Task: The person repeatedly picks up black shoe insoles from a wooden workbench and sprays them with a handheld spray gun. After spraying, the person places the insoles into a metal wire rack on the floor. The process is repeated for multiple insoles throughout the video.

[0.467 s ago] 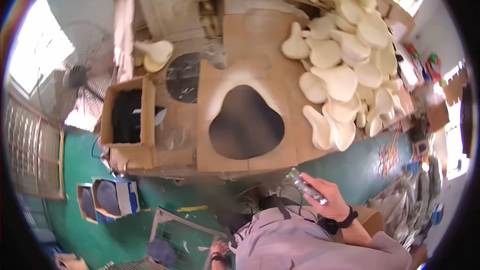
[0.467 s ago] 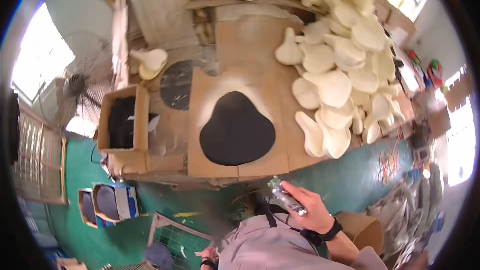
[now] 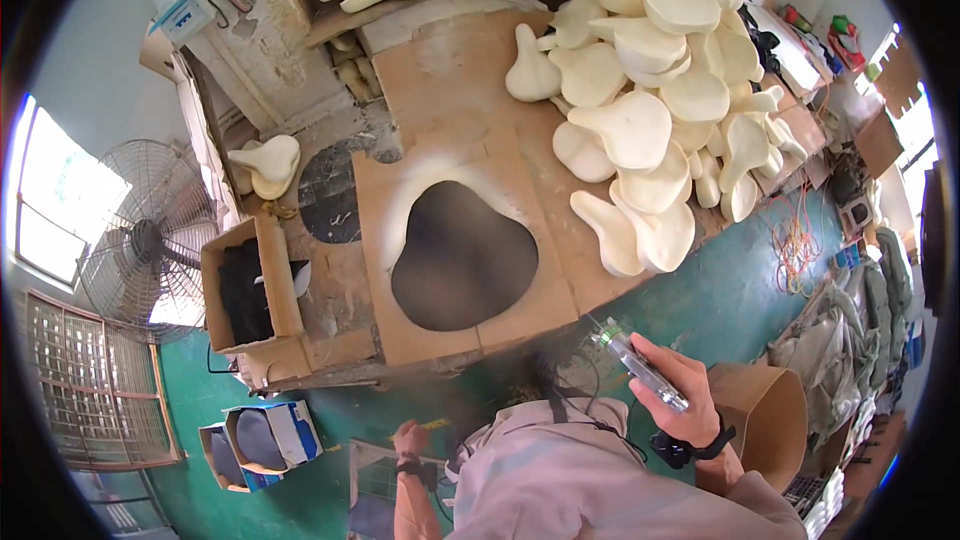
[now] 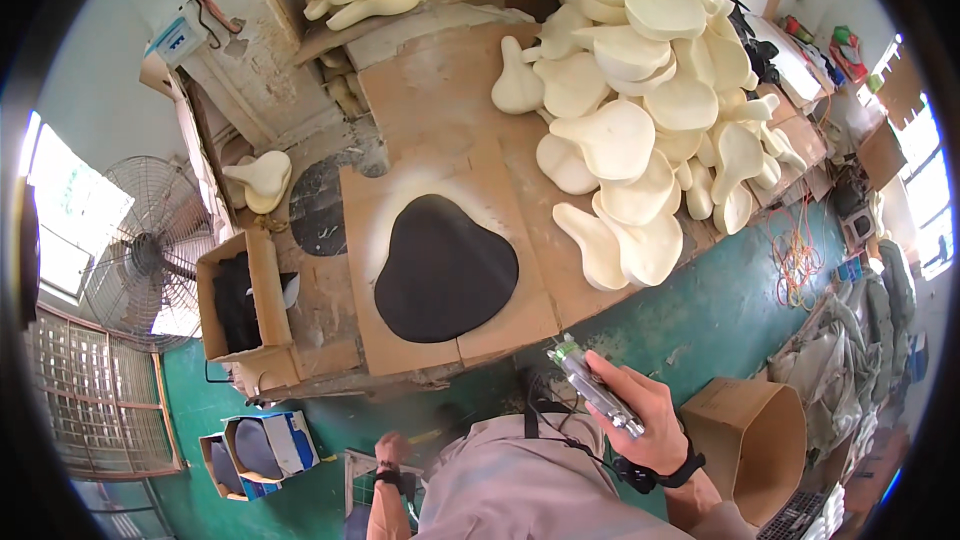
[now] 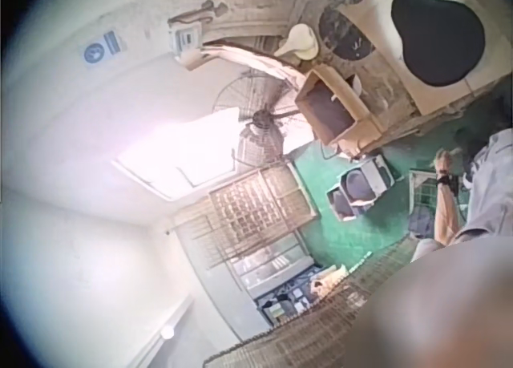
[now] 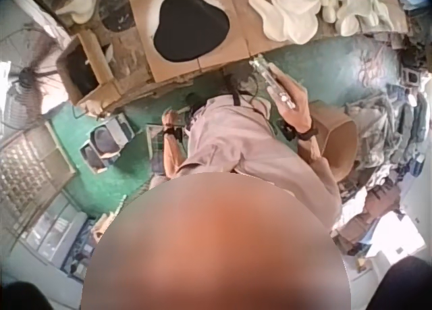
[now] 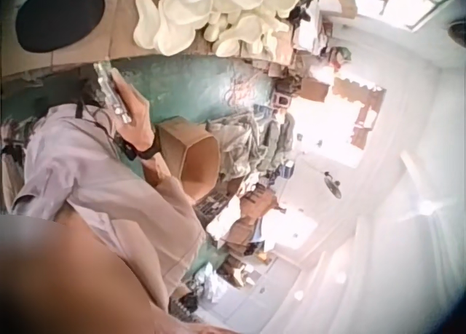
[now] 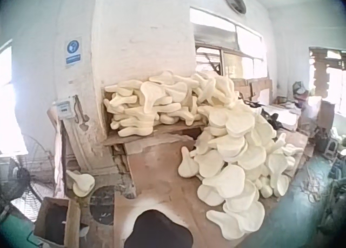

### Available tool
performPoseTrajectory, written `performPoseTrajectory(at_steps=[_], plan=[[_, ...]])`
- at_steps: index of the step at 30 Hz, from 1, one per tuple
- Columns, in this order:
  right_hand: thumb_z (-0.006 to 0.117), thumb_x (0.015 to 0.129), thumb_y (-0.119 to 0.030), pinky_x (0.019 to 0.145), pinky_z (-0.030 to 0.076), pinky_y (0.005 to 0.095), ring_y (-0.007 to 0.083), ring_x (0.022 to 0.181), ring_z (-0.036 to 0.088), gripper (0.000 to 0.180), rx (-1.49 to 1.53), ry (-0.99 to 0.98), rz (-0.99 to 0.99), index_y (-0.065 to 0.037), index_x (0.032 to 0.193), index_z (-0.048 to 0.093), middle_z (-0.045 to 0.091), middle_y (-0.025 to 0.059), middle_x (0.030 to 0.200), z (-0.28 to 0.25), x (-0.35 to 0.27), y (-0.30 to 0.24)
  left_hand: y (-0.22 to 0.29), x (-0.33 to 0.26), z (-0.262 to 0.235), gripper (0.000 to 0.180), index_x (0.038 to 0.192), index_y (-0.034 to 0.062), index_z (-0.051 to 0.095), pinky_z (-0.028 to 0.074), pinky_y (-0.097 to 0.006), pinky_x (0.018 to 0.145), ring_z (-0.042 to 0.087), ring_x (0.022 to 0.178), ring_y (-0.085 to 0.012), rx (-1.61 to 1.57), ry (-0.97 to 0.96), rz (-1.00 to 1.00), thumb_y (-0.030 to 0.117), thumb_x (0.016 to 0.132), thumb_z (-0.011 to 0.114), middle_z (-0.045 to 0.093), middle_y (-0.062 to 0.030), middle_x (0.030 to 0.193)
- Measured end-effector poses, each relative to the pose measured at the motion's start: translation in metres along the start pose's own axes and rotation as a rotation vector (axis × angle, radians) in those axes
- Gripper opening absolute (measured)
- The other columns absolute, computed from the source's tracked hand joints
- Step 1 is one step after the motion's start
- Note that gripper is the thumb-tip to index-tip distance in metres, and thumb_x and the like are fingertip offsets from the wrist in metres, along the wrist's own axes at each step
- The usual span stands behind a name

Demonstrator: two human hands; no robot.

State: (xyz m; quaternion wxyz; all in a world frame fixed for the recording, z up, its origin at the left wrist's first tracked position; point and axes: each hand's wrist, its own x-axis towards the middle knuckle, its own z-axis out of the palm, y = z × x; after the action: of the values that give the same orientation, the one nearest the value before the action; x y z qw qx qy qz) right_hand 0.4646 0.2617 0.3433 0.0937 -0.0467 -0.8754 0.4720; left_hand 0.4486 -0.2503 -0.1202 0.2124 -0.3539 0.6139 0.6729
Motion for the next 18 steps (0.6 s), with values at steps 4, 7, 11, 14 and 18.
performPoseTrajectory(at_steps=[4, 7, 11, 14, 18], plan=[[0.075, 0.078, 0.005, 0.072, 0.054, 0.0362, 0.0340, 0.078, 0.066, 0.066, -0.004, -0.103, -0.062, -0.003, 0.141, 0.058, 0.070, 0.0192, 0.098, 0.006, 0.009, -0.008, 0.033, -0.010, 0.025, 0.040, 0.124, -0.0061, 0.062, 0.056, -0.035, 0.059, 0.068, 0.069, -0.0216, 0.040, 0.018, 0.043, 0.010, 0.089, 0.068, 0.070, -0.0122, 0.087], [0.076, 0.078, 0.004, 0.073, 0.054, 0.0360, 0.0339, 0.078, 0.067, 0.065, 0.009, -0.151, -0.043, -0.003, 0.141, 0.058, 0.070, 0.0188, 0.098, 0.011, 0.016, -0.013, 0.000, -0.003, 0.008, 0.036, 0.122, -0.0045, 0.064, 0.058, -0.034, 0.063, 0.070, 0.074, -0.0222, 0.189, -0.034, 0.167, 0.009, 0.089, 0.069, 0.072, -0.0124, 0.090], [0.073, 0.081, 0.003, 0.072, 0.053, 0.0346, 0.0306, 0.078, 0.067, 0.057, 0.015, -0.217, -0.050, 0.001, 0.137, 0.060, 0.070, 0.0172, 0.096, 0.014, 0.015, -0.017, -0.042, -0.024, -0.011, 0.032, 0.120, 0.0038, 0.069, 0.059, -0.035, 0.076, 0.071, 0.091, -0.0206, 1.202, -0.222, 0.448, 0.019, 0.092, 0.065, 0.074, -0.0089, 0.102], [0.075, 0.078, 0.003, 0.072, 0.053, 0.0344, 0.0308, 0.077, 0.066, 0.061, 0.009, -0.286, -0.056, 0.001, 0.137, 0.060, 0.070, 0.0163, 0.094, 0.009, 0.009, -0.020, -0.038, -0.064, -0.004, 0.035, 0.119, 0.0162, 0.075, 0.055, -0.034, 0.097, 0.067, 0.118, -0.0163, 1.693, -0.309, 0.183, 0.033, 0.090, 0.062, 0.073, -0.0015, 0.123], [0.076, 0.078, 0.003, 0.072, 0.053, 0.0347, 0.0308, 0.077, 0.066, 0.061, 0.056, -0.342, -0.034, 0.000, 0.137, 0.060, 0.069, 0.0163, 0.094, 0.012, 0.008, -0.017, -0.087, -0.075, -0.043, 0.041, 0.124, 0.0171, 0.074, 0.052, -0.034, 0.104, 0.065, 0.122, -0.0225, 0.870, -0.119, -0.201, 0.036, 0.089, 0.063, 0.072, -0.0056, 0.127]])
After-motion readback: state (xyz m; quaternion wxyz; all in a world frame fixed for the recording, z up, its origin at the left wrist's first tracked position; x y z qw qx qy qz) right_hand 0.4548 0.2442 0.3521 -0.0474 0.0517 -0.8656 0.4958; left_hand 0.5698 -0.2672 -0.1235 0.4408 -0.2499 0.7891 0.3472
